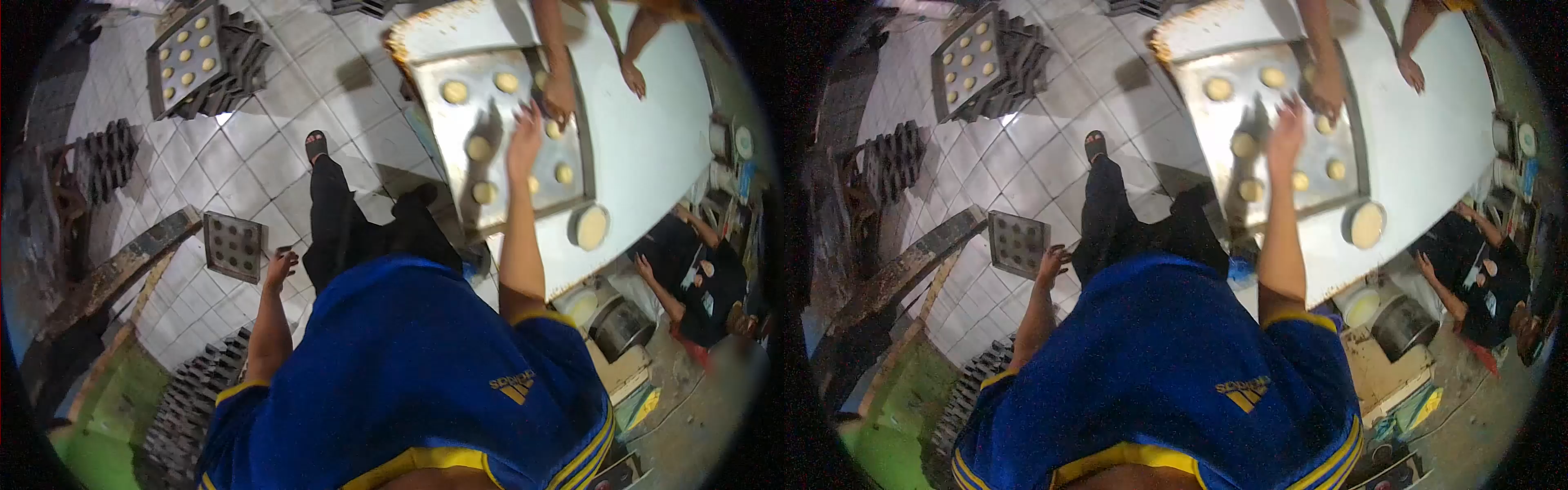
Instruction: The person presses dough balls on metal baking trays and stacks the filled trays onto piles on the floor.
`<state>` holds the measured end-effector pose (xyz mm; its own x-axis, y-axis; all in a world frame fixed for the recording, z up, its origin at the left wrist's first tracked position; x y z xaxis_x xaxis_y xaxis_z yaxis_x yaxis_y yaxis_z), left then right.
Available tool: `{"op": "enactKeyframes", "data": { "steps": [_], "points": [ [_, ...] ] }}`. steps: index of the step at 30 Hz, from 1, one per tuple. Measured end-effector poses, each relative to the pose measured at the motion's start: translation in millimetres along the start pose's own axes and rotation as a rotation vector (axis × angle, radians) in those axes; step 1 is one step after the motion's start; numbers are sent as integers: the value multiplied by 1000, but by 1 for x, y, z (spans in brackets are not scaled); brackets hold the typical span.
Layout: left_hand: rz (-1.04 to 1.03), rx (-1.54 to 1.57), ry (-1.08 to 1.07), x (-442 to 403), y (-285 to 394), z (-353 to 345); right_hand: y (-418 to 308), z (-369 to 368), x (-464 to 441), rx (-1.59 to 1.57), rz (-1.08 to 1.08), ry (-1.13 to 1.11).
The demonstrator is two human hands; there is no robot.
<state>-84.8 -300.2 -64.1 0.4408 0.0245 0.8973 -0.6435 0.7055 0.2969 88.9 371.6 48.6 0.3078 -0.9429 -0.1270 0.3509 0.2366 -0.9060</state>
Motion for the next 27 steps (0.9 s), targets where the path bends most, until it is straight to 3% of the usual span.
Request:
{"op": "enactKeyframes", "data": {
  "steps": [1,4,5,7,9,12,14,15,16,17,21,23,24,25,27],
  "points": [
    [-10,-2,-6,-30,10,21,12,10,6,-152,-130,-30],
    [-110,94,59,-132,83,88,-25,20,39,265,-44,14],
    [-202,137,59,-172,110,114,-8,25,46,357,-16,1],
    [-227,254,123,-212,213,157,-26,4,76,263,-155,45],
    [-270,401,120,-282,303,201,-103,-58,105,373,-190,-30],
    [-381,623,66,-394,396,251,-124,-126,156,406,-253,-136],
    [-384,828,68,-481,435,269,-127,-171,175,402,-250,-128],
    [-364,819,43,-506,451,271,-158,-202,182,566,-307,-290],
    [-247,930,66,-523,474,274,-173,-227,191,720,-369,-445],
    [-128,1033,88,-542,492,271,-172,-237,196,738,-388,-418],
    [106,1243,19,-648,484,267,-183,-252,211,817,-384,-365],
    [-28,1296,40,-638,488,268,-178,-241,222,852,-241,-360],
    [-274,1239,-110,-660,473,278,-181,-237,225,886,-248,-359],
    [-252,1226,125,-652,462,290,-213,-260,211,767,-375,-323],
    [-275,1208,103,-618,461,310,-196,-230,225,824,-373,-262]
  ]
}}
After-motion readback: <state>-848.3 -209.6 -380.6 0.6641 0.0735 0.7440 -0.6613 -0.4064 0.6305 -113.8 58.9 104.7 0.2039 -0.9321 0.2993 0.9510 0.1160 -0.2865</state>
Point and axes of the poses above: each hand's wrist, its own x-axis away from the middle knuckle, its own z-axis out of the back of the hand, y = z × x, the point moved 3 cm from there along -x, towards the middle knuckle, and after that the axes turned 5 degrees about y, right-handed, at the moved point
